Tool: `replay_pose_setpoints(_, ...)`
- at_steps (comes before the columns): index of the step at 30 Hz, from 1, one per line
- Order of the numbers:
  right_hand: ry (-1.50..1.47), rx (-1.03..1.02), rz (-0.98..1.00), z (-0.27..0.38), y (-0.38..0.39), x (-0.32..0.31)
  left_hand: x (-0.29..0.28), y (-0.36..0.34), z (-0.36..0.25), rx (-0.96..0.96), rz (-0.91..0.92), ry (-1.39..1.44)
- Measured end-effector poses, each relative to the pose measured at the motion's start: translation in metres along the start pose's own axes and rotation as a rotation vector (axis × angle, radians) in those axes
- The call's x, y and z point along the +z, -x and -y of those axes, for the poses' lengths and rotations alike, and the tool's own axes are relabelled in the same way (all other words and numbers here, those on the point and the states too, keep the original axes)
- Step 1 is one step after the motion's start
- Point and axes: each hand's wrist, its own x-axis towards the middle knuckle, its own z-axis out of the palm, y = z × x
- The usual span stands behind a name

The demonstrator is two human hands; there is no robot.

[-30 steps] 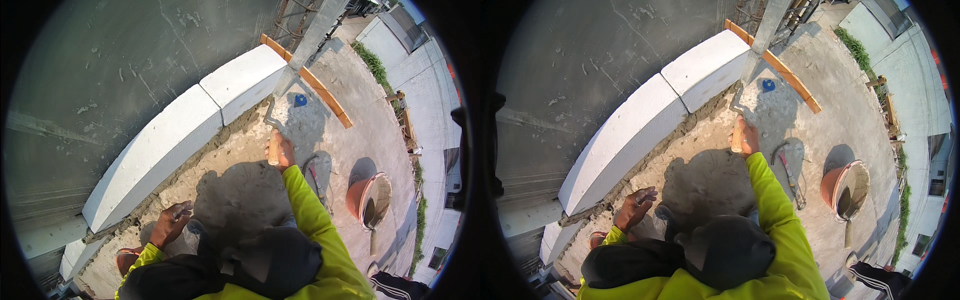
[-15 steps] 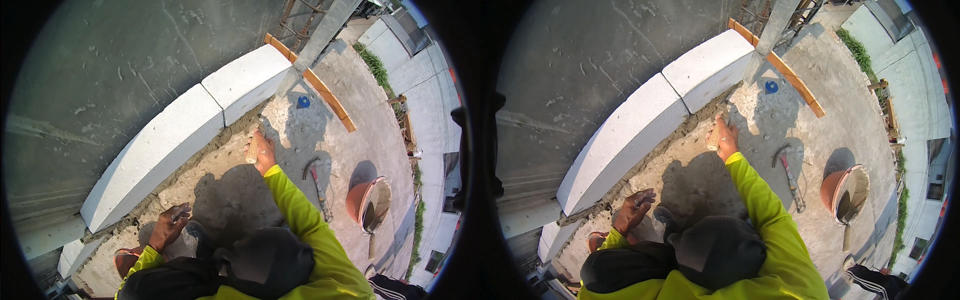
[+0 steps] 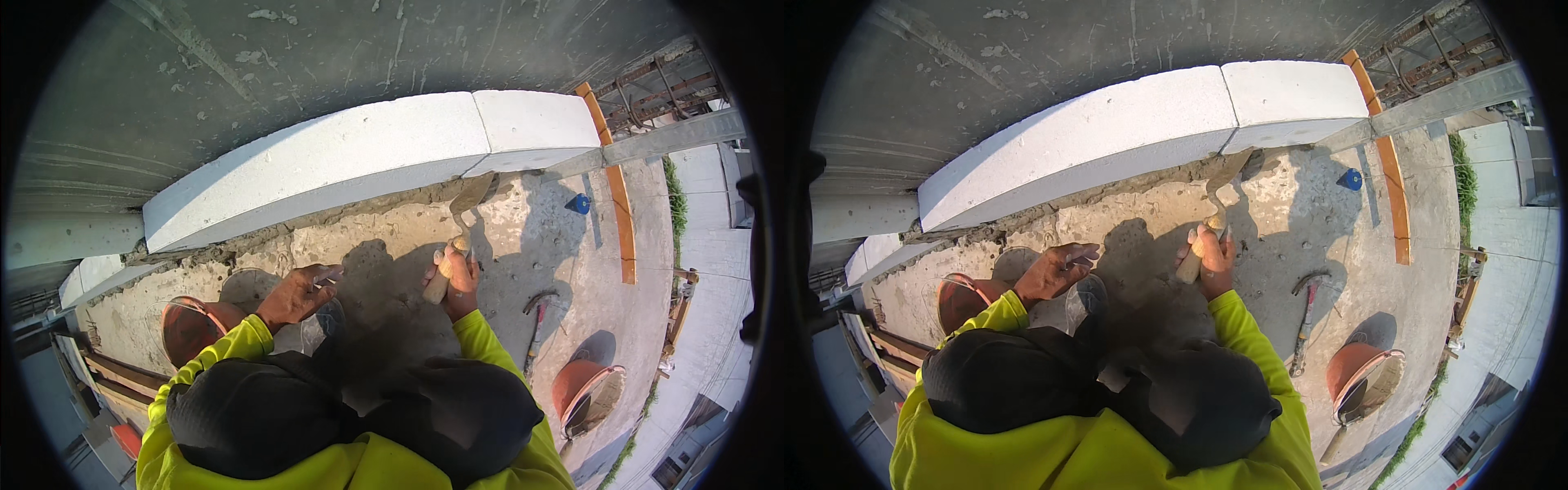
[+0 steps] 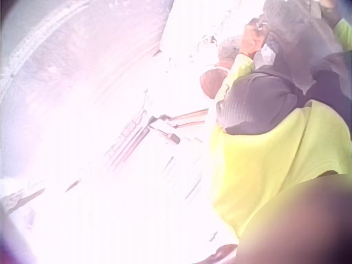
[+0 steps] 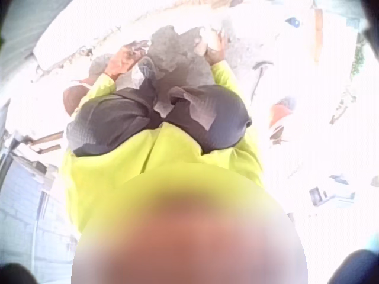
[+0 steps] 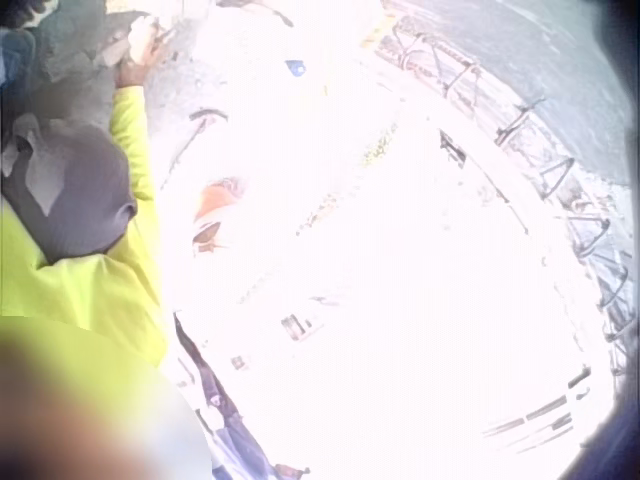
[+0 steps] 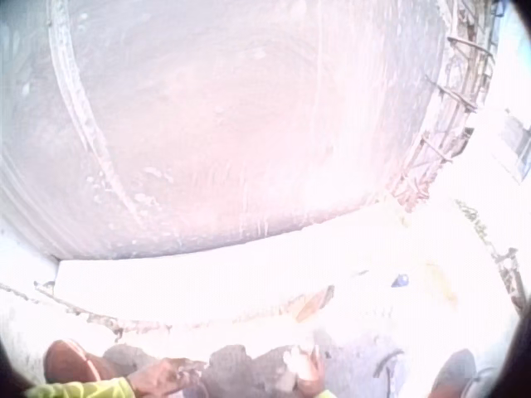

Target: The person scoops cement from a bucket with a trowel and applies it to a low wall. They place a white block on the mortar, tap it into position with a hammer, and continue applying mortar to the joints between blocks.

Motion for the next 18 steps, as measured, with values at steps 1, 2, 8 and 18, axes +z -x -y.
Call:
replay_pose_setpoints(1, 0.053, -0.024, 0.048, -0.005, 0.011, -0.003, 0.001, 0.003, 0.008, -0.011, -0.004, 0.003)
replay_pose_setpoints(2, 0.120, -0.009, 0.000, -0.009, 0.017, -0.006, 0.001, 0.006, 0.017, 0.025, -0.011, 0.024)
replay_pose_setpoints(8, 0.212, 0.101, -0.069, -0.013, 0.028, -0.033, 0.014, 0.029, 0.064, -0.075, -0.004, 0.034)
replay_pose_setpoints(18, 1.491, -0.467, 0.628, -0.005, 0.044, -0.013, 0.038, 0.037, 0.043, -0.107, -0.069, 0.120)
